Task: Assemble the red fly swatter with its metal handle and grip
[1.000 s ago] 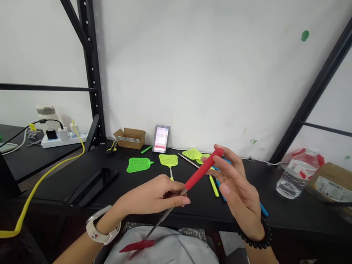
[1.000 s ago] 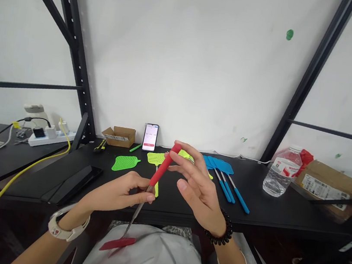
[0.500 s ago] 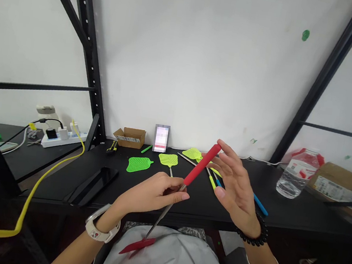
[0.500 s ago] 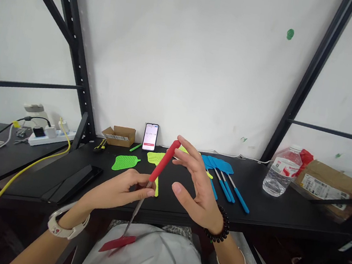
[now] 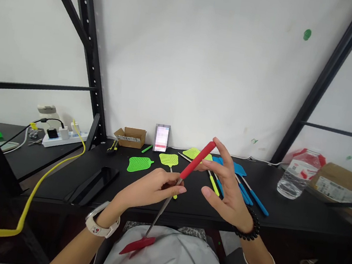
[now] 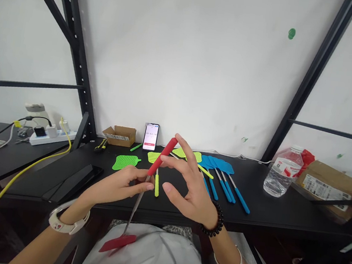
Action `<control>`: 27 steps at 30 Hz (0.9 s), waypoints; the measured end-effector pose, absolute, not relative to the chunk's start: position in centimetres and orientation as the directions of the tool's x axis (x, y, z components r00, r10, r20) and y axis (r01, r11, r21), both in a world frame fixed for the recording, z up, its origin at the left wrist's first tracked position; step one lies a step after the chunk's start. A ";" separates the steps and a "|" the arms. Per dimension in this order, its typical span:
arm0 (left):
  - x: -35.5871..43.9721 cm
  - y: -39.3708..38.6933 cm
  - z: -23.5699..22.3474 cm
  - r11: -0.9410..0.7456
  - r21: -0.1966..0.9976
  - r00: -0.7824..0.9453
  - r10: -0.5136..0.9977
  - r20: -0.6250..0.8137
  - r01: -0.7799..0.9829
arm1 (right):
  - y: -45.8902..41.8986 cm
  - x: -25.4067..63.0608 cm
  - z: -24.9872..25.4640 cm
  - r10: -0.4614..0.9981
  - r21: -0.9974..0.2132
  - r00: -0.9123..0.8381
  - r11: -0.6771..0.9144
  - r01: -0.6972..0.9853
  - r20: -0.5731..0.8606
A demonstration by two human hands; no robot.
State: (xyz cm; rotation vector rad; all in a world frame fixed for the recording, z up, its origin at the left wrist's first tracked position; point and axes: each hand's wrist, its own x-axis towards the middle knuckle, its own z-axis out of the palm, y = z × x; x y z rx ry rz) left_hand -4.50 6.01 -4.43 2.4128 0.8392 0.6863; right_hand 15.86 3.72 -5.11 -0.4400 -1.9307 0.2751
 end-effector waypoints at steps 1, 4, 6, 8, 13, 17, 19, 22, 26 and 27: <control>-4.6 6.1 -4.4 -0.687 0.593 0.680 0.671 0.295 0.421 | 3.9 15.8 -5.0 0.428 -0.392 -0.349 0.904 0.172 0.834; -4.9 6.5 -4.3 -0.669 0.607 0.665 0.688 0.289 0.428 | 4.8 15.1 -4.1 0.434 -0.406 -0.347 0.901 0.154 0.831; -5.3 6.8 -4.3 -0.650 0.616 0.649 0.708 0.278 0.445 | 5.6 14.2 -3.3 0.413 -0.389 -0.354 0.911 0.138 0.839; -5.8 7.2 -4.2 -0.622 0.625 0.619 0.738 0.269 0.471 | 6.5 13.2 -2.6 0.362 -0.341 -0.354 0.932 0.124 0.862; -7.2 8.7 -4.3 -0.550 0.664 0.551 0.799 0.241 0.507 | 8.7 10.8 -2.6 0.336 -0.321 -0.326 0.942 0.101 0.883; -8.3 9.5 -4.4 -0.529 0.648 0.560 0.808 0.186 0.548 | 9.8 9.7 -3.8 0.363 -0.355 -0.347 0.931 0.089 0.865; -8.6 9.7 -4.4 -0.522 0.646 0.567 0.807 0.164 0.557 | 10.0 9.4 -4.2 0.347 -0.345 -0.348 0.936 0.068 0.871; -8.9 9.8 -4.4 -0.519 0.657 0.586 0.798 0.143 0.547 | 10.2 9.1 -4.7 0.339 -0.335 -0.334 0.940 0.069 0.880; -9.0 9.6 -4.2 -0.513 0.657 0.586 0.800 0.131 0.553 | 10.3 9.0 -4.6 0.329 -0.317 -0.335 0.944 0.093 0.883; -8.9 9.6 -4.2 -0.513 0.655 0.584 0.801 0.133 0.555 | 10.4 8.9 -4.5 0.320 -0.308 -0.337 0.947 0.090 0.886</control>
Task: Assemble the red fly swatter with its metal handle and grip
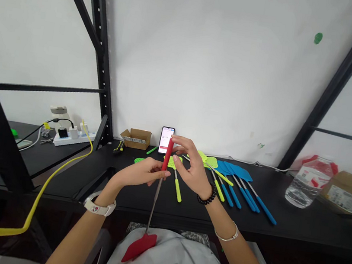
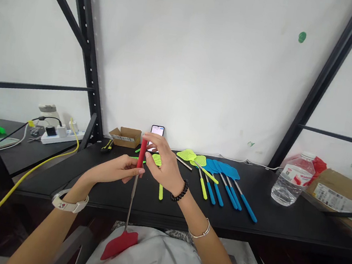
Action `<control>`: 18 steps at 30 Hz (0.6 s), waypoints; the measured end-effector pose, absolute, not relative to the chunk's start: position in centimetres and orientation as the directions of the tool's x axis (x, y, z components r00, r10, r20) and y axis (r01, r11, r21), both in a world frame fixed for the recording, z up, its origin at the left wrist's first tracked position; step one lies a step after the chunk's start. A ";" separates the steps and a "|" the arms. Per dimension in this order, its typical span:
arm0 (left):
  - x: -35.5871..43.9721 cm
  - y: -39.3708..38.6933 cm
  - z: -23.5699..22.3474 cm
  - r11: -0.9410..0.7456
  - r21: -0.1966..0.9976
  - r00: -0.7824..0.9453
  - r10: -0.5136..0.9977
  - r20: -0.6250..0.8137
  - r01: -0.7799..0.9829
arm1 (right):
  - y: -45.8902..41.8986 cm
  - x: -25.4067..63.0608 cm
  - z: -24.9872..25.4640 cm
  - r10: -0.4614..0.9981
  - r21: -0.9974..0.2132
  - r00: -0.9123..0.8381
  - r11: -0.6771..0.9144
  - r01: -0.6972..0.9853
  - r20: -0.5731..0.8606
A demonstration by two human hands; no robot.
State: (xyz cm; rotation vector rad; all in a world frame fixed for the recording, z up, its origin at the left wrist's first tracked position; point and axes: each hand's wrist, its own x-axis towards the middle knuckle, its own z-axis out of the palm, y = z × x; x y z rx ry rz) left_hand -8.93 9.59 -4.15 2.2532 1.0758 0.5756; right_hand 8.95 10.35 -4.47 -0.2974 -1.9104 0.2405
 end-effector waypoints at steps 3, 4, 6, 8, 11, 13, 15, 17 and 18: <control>-8.7 9.3 -4.0 -0.533 0.660 0.564 0.802 0.195 0.529 | 10.4 8.8 -3.7 0.297 -0.288 -0.333 0.955 0.077 0.895; -8.6 9.1 -3.9 -0.542 0.670 0.548 0.803 0.235 0.507 | 10.3 8.7 -3.3 0.290 -0.283 -0.329 0.956 0.071 0.899; -8.4 8.6 -3.8 -0.555 0.696 0.500 0.806 0.316 0.455 | 10.0 8.5 -2.3 0.280 -0.277 -0.322 0.959 0.058 0.904; -8.2 8.0 -3.6 -0.562 0.725 0.448 0.809 0.381 0.398 | 9.6 8.2 -1.1 0.280 -0.281 -0.322 0.959 0.046 0.904; -8.3 7.2 -3.5 -0.578 0.761 0.396 0.799 0.453 0.295 | 9.0 7.5 0.5 0.302 -0.311 -0.344 0.950 0.031 0.889; -8.5 7.0 -3.5 -0.591 0.771 0.369 0.789 0.492 0.237 | 8.8 7.0 1.3 0.306 -0.334 -0.409 0.943 0.002 0.860; -8.6 6.8 -3.6 -0.602 0.774 0.345 0.781 0.521 0.195 | 8.5 6.6 1.7 0.295 -0.357 -0.491 0.934 -0.034 0.820; -8.5 6.7 -3.6 -0.607 0.780 0.330 0.774 0.540 0.149 | 8.2 6.4 1.9 0.284 -0.367 -0.532 0.928 -0.056 0.798; -8.4 6.6 -3.6 -0.608 0.785 0.322 0.771 0.549 0.116 | 8.1 6.3 2.0 0.279 -0.362 -0.527 0.930 -0.060 0.803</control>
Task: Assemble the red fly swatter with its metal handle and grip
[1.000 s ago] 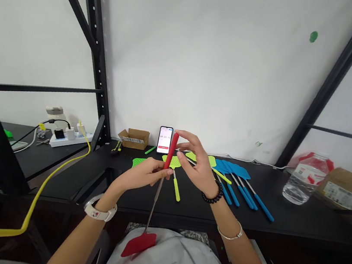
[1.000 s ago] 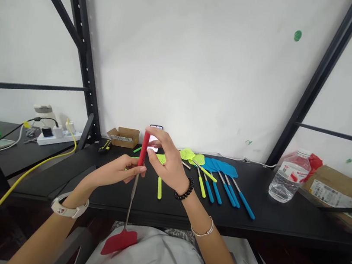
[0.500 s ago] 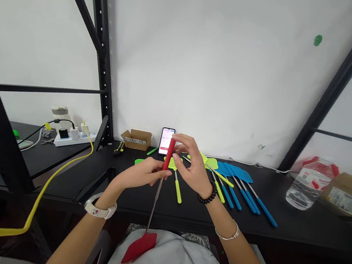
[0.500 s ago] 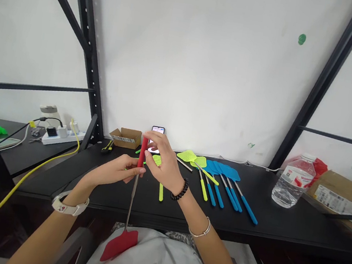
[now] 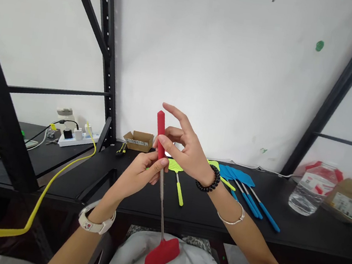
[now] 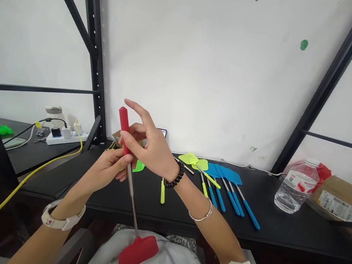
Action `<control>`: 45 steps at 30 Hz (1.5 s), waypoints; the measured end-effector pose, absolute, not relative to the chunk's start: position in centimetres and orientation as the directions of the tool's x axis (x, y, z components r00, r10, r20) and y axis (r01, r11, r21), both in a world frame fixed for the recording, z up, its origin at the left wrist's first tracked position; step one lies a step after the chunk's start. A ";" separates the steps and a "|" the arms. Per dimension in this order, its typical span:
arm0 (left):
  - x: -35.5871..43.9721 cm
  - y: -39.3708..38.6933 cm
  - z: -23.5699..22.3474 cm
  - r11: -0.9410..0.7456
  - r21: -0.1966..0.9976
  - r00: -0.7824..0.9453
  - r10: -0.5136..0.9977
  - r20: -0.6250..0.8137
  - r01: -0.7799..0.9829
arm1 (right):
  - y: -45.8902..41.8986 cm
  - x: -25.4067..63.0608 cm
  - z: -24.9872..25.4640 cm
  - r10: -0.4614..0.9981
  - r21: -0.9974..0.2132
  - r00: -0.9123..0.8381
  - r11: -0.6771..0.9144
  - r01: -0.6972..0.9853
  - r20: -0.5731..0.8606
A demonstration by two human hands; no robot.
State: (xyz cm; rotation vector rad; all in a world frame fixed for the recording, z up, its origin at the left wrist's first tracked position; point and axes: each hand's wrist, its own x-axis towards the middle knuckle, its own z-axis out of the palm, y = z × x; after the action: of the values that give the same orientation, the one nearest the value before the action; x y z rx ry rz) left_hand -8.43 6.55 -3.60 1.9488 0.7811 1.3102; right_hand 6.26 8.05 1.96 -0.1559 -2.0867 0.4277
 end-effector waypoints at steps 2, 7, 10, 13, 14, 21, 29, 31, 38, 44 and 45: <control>-8.1 6.1 -3.4 -0.611 0.790 0.302 0.764 0.570 0.053 | 7.7 6.2 2.3 0.264 -0.333 -0.490 0.941 -0.058 0.831; -7.7 5.0 -2.5 -0.644 0.756 0.312 0.747 0.587 0.118 | 7.5 6.6 4.6 0.183 -0.207 -0.342 0.978 -0.036 0.922; -8.2 5.1 -2.3 -0.639 0.741 0.293 0.762 0.577 0.206 | 7.7 7.3 6.9 0.081 -0.091 -0.245 0.995 -0.030 0.966; -8.8 5.9 -2.4 -0.616 0.728 0.297 0.786 0.542 0.303 | 8.0 8.0 9.0 -0.011 0.007 -0.184 1.000 -0.022 0.983; -9.0 6.3 -2.4 -0.606 0.722 0.309 0.794 0.523 0.334 | 8.0 8.1 9.6 -0.037 0.033 -0.174 0.999 -0.026 0.984; -9.5 7.9 -3.0 -0.561 0.654 0.418 0.824 0.383 0.507 | 9.6 8.5 12.0 -0.105 0.119 -0.199 0.991 0.059 0.974; -9.3 8.9 -3.5 -0.587 0.556 0.473 0.808 0.351 0.589 | 12.4 8.2 10.8 -0.044 0.048 -0.215 0.999 0.017 0.976; -9.3 9.0 -3.6 -0.581 0.545 0.490 0.810 0.321 0.605 | 12.9 8.2 10.6 -0.033 0.034 -0.195 0.999 0.001 0.980; -9.2 8.8 -3.6 -0.590 0.530 0.537 0.798 0.272 0.609 | 11.3 7.2 10.5 0.029 -0.039 -0.137 0.997 -0.065 0.990; -8.9 8.6 -3.6 -0.593 0.521 0.537 0.797 0.276 0.614 | 9.6 5.7 9.9 0.093 -0.098 -0.122 0.994 -0.042 0.988; -8.9 8.6 -3.6 -0.590 0.527 0.536 0.799 0.272 0.612 | 9.5 5.5 9.9 0.102 -0.106 -0.124 0.994 -0.026 0.987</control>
State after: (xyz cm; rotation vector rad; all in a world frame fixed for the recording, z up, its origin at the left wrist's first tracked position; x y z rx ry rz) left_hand -8.86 8.60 -3.61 2.4092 1.1596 0.7009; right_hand 5.45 9.47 9.86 -0.0575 -1.6922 0.1096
